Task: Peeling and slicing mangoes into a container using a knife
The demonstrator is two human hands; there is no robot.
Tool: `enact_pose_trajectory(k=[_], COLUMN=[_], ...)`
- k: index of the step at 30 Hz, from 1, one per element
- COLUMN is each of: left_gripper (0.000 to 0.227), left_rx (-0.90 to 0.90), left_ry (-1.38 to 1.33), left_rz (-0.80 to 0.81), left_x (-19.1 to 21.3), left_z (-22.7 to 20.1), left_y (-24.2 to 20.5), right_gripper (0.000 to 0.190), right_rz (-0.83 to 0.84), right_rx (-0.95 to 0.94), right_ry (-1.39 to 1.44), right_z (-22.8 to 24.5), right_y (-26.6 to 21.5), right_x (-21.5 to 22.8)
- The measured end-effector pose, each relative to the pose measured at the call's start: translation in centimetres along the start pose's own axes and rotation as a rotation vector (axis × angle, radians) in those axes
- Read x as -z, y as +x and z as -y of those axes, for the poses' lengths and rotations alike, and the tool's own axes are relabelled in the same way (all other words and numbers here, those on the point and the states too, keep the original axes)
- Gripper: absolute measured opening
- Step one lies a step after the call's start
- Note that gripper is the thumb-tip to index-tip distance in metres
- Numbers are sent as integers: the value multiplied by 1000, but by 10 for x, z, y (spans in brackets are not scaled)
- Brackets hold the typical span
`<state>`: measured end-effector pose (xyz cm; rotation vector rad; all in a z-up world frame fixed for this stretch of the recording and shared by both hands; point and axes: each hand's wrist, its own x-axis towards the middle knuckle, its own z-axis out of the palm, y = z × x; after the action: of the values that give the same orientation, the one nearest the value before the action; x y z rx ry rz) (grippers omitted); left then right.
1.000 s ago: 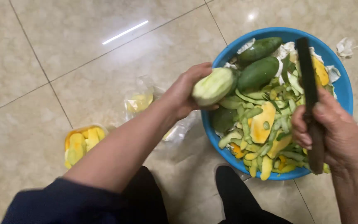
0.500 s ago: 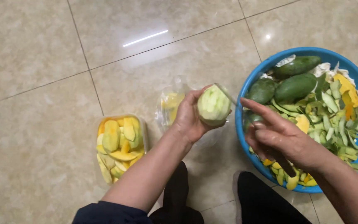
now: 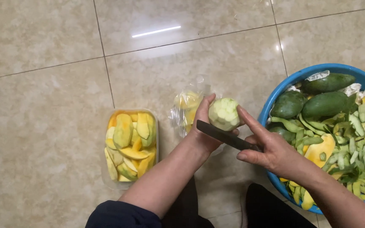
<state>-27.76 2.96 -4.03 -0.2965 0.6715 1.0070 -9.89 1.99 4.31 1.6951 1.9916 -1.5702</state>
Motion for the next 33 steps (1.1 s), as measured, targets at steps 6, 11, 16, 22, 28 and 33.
enact_pose_trajectory(k=[6, 11, 16, 22, 28, 33], left_gripper=[44, 43, 52, 36, 39, 46], left_rx=[-4, 14, -2, -23, -117, -132], left_ry=[-63, -57, 50, 83, 195, 285], left_rz=[-124, -151, -235, -192, -231, -182], left_x=[4, -2, -17, -7, -22, -24], left_z=[-2, -6, -10, 0, -5, -9], left_y=[-2, -8, -23, -15, -28, -31], right_gripper=[94, 91, 93, 98, 92, 103], right_rz=[-14, -37, -53, -120, -89, -69], right_rx=[85, 78, 34, 101, 109, 142], right_ry=[167, 161, 104, 60, 228, 185], right_z=[-6, -9, -10, -17, -17, -20], right_y=[1, 3, 3, 3, 4, 5], right_x=[-2, -5, -5, -11, -9, -10])
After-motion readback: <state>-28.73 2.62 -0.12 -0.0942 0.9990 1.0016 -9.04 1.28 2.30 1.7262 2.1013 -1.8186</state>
